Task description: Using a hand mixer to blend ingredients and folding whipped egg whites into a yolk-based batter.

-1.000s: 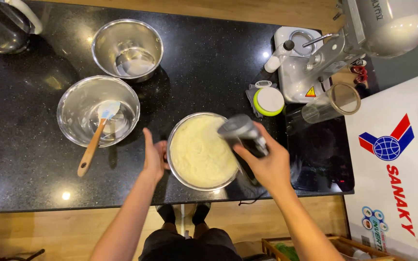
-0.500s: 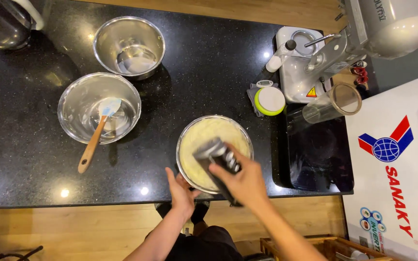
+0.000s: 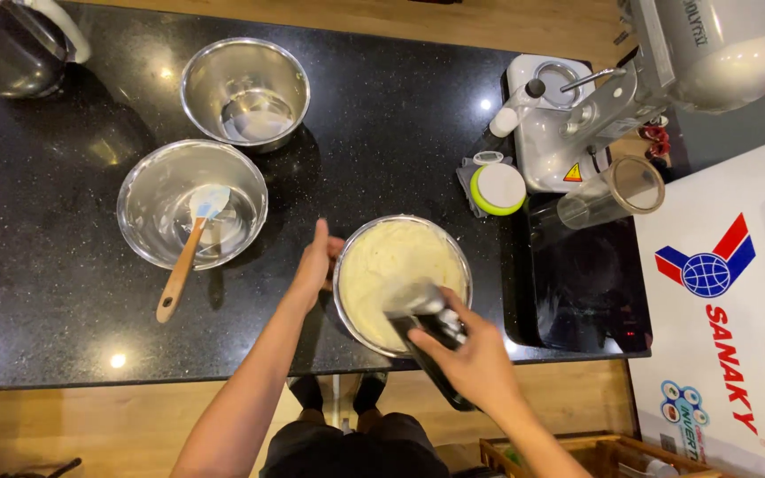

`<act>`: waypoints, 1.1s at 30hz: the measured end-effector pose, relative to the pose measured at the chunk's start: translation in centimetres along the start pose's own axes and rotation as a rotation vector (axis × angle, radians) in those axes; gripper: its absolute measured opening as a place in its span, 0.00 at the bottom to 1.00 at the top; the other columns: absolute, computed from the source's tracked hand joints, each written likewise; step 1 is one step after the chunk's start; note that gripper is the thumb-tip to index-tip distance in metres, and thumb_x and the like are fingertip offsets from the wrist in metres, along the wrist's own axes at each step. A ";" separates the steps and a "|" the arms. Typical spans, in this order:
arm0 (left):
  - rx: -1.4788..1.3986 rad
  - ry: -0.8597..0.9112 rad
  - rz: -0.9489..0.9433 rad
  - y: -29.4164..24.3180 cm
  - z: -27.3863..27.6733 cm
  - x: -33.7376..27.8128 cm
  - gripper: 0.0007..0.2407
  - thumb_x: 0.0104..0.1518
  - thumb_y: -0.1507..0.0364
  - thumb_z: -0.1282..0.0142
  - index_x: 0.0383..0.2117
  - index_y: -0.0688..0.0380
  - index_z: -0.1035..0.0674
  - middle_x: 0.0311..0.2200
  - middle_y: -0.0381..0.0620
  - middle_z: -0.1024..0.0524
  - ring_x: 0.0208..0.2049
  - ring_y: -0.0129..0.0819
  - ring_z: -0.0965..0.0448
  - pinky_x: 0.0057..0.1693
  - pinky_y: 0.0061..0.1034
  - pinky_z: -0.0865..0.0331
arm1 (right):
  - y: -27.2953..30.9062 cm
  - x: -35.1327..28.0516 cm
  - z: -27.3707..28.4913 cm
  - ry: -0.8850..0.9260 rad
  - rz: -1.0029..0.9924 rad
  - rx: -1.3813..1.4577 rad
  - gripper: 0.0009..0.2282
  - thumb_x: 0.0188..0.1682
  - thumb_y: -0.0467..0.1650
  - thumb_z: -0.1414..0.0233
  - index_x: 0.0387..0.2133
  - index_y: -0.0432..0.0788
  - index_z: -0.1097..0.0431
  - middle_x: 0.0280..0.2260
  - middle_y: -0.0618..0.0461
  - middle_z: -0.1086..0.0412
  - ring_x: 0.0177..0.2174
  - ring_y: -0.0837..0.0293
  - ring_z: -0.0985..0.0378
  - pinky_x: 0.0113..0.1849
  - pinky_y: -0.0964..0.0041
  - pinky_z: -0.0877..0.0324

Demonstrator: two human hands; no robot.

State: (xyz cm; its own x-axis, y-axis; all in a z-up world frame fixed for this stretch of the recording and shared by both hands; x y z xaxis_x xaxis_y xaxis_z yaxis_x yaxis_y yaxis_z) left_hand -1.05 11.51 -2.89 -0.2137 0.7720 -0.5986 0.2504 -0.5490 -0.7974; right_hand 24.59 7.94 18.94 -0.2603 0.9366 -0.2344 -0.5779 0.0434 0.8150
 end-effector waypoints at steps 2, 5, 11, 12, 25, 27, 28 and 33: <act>0.010 0.053 0.026 -0.8 -0.3 1.4 0.35 0.54 0.36 0.77 0.29 0.52 0.23 0.21 0.37 0.29 0.22 0.26 0.32 0.27 0.25 0.38 | 4.1 2.0 -1.3 0.030 0.012 -0.115 0.33 0.37 0.36 0.32 0.59 0.42 0.34 0.42 0.41 0.21 0.39 0.55 0.17 0.41 0.63 0.25; 0.012 0.134 0.075 -0.2 -0.3 3.0 0.36 0.52 0.33 0.79 0.25 0.51 0.26 0.19 0.35 0.34 0.20 0.25 0.37 0.25 0.23 0.44 | 6.9 5.8 -1.6 0.045 0.010 -0.296 0.33 0.36 0.40 0.32 0.57 0.47 0.31 0.37 0.41 0.21 0.35 0.52 0.17 0.39 0.61 0.26; -0.149 0.128 0.105 1.7 1.1 0.6 0.38 0.50 0.30 0.83 0.19 0.51 0.29 0.15 0.35 0.40 0.17 0.26 0.44 0.22 0.22 0.53 | 5.4 7.5 2.8 -0.122 0.168 -0.240 0.30 0.35 0.38 0.31 0.54 0.47 0.28 0.38 0.45 0.20 0.36 0.58 0.16 0.39 0.65 0.26; -0.221 0.092 0.105 1.9 1.5 -0.3 0.39 0.49 0.29 0.84 0.17 0.52 0.29 0.15 0.35 0.40 0.17 0.26 0.43 0.21 0.22 0.52 | 4.9 7.0 3.7 -0.148 0.191 -0.182 0.30 0.36 0.36 0.31 0.54 0.45 0.28 0.39 0.46 0.19 0.37 0.60 0.17 0.41 0.67 0.26; -0.643 -0.214 0.173 8.7 -3.5 -10.7 0.44 0.49 0.32 0.79 0.48 0.58 0.23 0.38 0.40 0.21 0.40 0.29 0.24 0.40 0.31 0.35 | 0.7 -0.3 -1.4 0.002 -0.022 0.072 0.34 0.36 0.33 0.33 0.59 0.37 0.36 0.44 0.44 0.21 0.42 0.61 0.18 0.44 0.66 0.25; -0.749 -0.226 0.215 8.9 -4.8 -12.4 0.43 0.52 0.35 0.78 0.57 0.59 0.28 0.47 0.39 0.22 0.53 0.30 0.27 0.60 0.42 0.37 | 2.8 1.6 -2.3 0.099 -0.145 -0.024 0.34 0.40 0.35 0.34 0.62 0.42 0.36 0.43 0.45 0.19 0.38 0.58 0.16 0.40 0.63 0.24; -0.749 -0.229 0.217 10.3 -4.6 -12.2 0.43 0.52 0.35 0.78 0.57 0.59 0.28 0.47 0.39 0.22 0.53 0.30 0.27 0.60 0.42 0.37 | 3.0 2.1 -2.2 0.103 -0.146 -0.023 0.34 0.40 0.35 0.34 0.62 0.42 0.36 0.43 0.45 0.19 0.38 0.58 0.16 0.40 0.63 0.24; -0.541 -0.067 0.268 10.4 -3.1 -11.4 0.42 0.59 0.36 0.85 0.49 0.65 0.26 0.32 0.52 0.24 0.42 0.41 0.26 0.59 0.49 0.31 | 2.5 3.8 0.9 -0.108 0.056 0.032 0.30 0.39 0.33 0.34 0.57 0.39 0.31 0.42 0.47 0.20 0.38 0.63 0.18 0.41 0.67 0.24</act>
State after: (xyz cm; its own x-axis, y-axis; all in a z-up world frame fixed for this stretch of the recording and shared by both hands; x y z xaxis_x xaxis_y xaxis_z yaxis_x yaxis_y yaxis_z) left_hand 6.88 -2.00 -4.13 -0.1317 0.5977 -0.7909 0.7447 -0.4669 -0.4769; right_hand 22.87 11.87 20.56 -0.2051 0.9699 -0.1310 -0.5392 -0.0003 0.8422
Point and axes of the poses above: each hand's wrist, its own x-axis towards the middle knuckle, its own z-axis out of the back of the hand, y = z × x, the point moved 7 cm from there along x, towards the middle knuckle
